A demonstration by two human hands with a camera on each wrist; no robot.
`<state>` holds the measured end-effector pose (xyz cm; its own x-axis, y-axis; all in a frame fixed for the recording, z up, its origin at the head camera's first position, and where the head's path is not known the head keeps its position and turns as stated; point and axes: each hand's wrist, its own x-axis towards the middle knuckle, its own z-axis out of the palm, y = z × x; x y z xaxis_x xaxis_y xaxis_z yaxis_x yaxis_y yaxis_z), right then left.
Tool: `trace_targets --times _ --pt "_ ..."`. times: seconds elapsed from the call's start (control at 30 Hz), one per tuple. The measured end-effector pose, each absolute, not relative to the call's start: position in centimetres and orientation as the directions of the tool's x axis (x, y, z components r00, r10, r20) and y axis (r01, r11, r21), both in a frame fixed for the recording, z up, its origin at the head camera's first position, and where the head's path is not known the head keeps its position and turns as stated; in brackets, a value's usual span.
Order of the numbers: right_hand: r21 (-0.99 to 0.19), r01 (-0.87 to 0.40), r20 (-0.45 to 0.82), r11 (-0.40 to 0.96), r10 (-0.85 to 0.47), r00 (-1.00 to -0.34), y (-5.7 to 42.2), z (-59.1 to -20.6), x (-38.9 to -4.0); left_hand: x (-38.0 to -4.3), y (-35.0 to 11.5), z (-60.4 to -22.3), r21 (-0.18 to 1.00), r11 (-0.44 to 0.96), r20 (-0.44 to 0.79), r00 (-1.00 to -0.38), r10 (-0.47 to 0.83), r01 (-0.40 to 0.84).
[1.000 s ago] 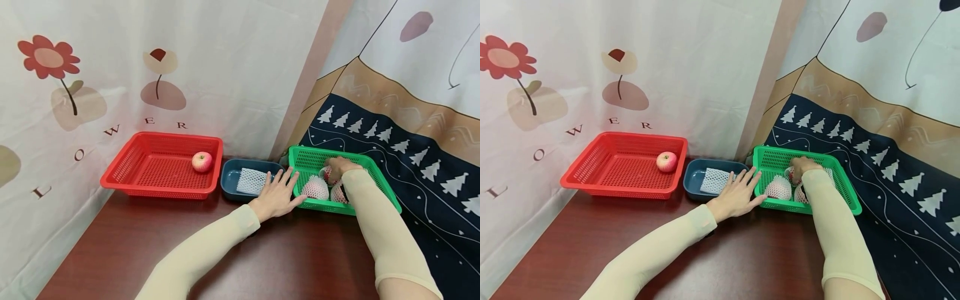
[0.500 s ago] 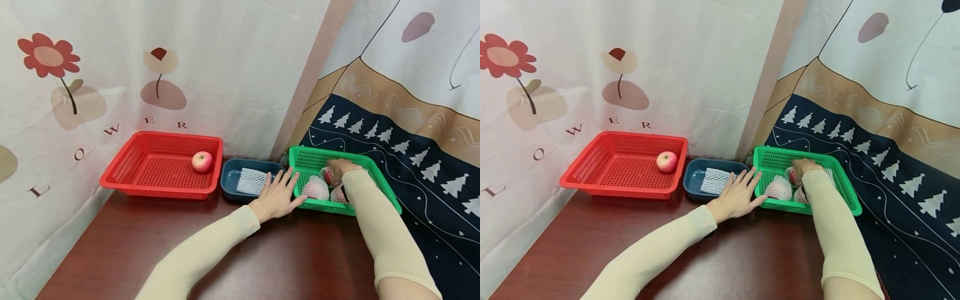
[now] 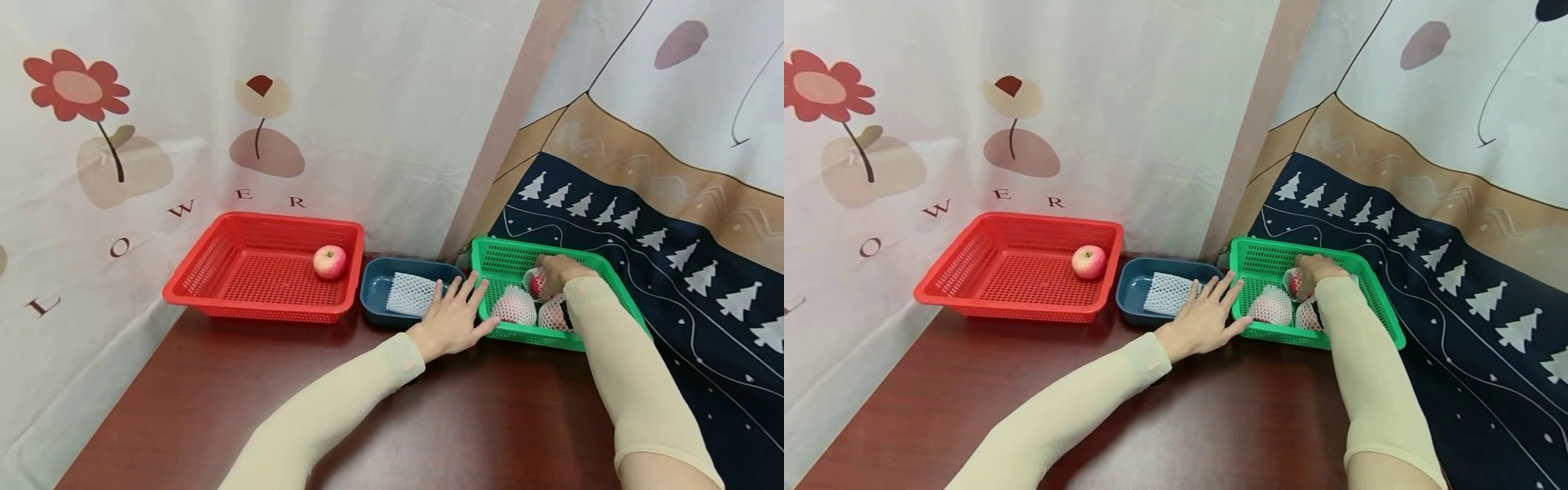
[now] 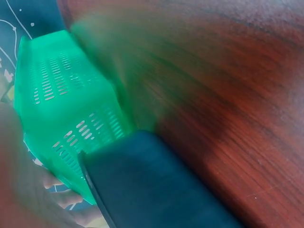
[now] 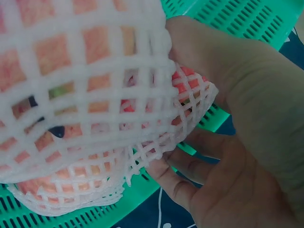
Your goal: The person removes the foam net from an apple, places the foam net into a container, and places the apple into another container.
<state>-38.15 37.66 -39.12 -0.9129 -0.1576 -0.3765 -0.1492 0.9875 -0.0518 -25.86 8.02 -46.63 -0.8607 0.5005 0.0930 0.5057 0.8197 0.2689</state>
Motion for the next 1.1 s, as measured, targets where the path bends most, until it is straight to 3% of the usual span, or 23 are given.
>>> trace_targets --times 0.53,0.83,1.1 --pt "-0.104 -0.122 -0.291 0.987 -0.148 -0.945 36.9 -38.0 -36.8 -25.8 8.2 -46.6 0.259 0.822 0.102 -0.861 0.499 0.507" --pt "-0.085 -0.199 -0.187 0.976 -0.212 -0.959 36.3 -37.8 -36.7 -25.8 8.3 -46.5 0.257 0.826 0.092 -0.864 0.496 0.501" --pt "-0.134 -0.21 -0.172 0.968 -0.231 -0.958 35.4 -37.5 -35.9 -25.8 8.3 -46.6 0.271 0.828 0.076 -0.868 0.49 0.491"
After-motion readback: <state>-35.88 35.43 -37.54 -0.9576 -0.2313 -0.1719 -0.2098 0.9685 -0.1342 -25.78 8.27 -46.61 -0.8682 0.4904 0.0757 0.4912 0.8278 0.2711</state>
